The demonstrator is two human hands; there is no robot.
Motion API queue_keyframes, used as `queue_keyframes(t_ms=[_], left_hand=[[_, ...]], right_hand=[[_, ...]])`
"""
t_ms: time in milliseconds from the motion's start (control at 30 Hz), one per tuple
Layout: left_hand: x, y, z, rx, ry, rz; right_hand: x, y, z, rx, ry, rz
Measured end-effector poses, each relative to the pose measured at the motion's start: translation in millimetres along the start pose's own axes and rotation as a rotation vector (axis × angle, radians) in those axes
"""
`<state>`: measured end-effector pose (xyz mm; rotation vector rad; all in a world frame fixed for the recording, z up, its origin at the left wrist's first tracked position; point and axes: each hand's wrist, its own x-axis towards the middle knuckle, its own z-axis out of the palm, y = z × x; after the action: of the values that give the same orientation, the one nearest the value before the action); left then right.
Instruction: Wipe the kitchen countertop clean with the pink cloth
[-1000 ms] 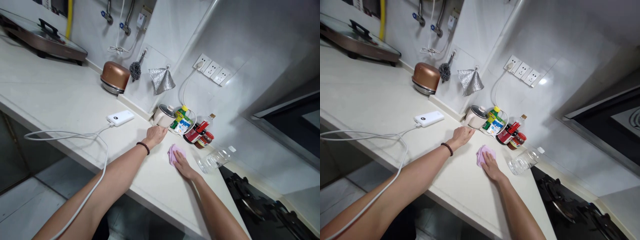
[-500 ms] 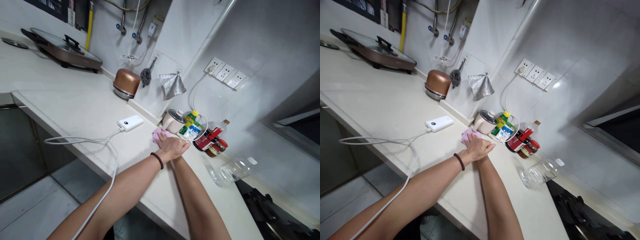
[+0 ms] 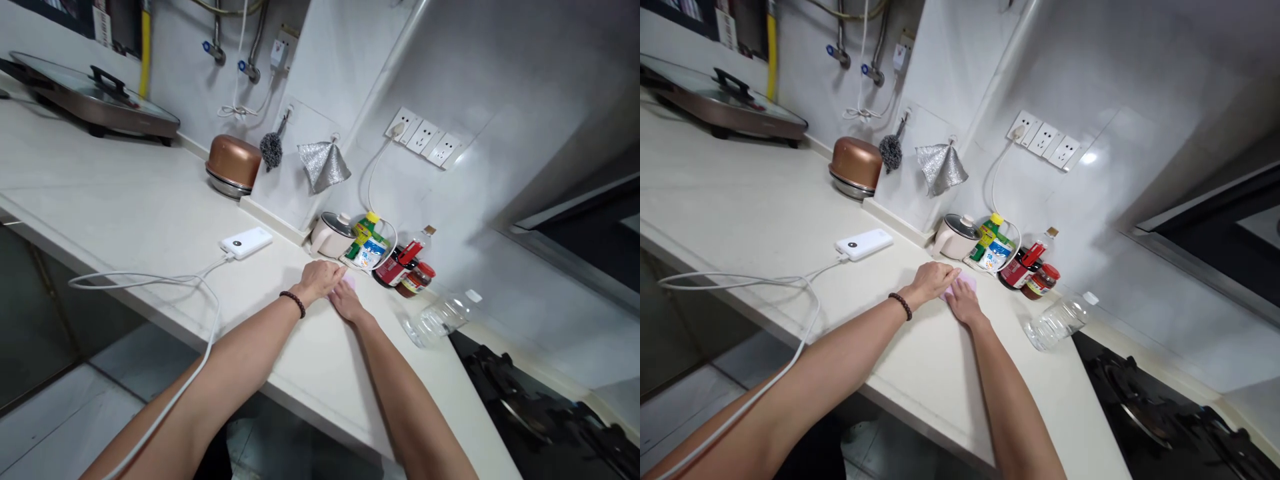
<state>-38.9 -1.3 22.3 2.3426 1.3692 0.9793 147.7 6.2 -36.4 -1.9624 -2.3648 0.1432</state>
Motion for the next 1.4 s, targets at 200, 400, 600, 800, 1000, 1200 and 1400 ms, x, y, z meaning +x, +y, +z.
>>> queue_keyframes(t_ms=[200, 400, 600, 800, 1000, 1200, 1400], left_hand=[[0, -2, -2.8, 0.004, 0.017, -0.030], [0, 0, -7.6, -0.022, 0.043, -0.052], [1, 6, -5.4, -0.066, 0.067, -0.030], [5, 2, -4.4, -0.106, 0.128, -0.018], [11, -10, -9.4, -0.132, 0.201, -0.060], [11, -15, -9.6, -0.148, 0.191, -0.079], [5, -18, -3.7, -0.127, 0.156, -0.080]], right_hand=[[-104, 102, 7, -0.010, 0.077, 0.227], [-164, 152, 21, -0.019, 0.179, 0.236], [-150, 120, 15, -0.064, 0.117, 0.375], [-82, 9, 0, -0.070, -0.059, 0.263], [-28, -115, 4, 0.021, -0.093, -0.078], [-34, -154, 11, 0.041, -0.056, -0.275], [-90, -90, 5, 0.059, -0.077, -0.114]])
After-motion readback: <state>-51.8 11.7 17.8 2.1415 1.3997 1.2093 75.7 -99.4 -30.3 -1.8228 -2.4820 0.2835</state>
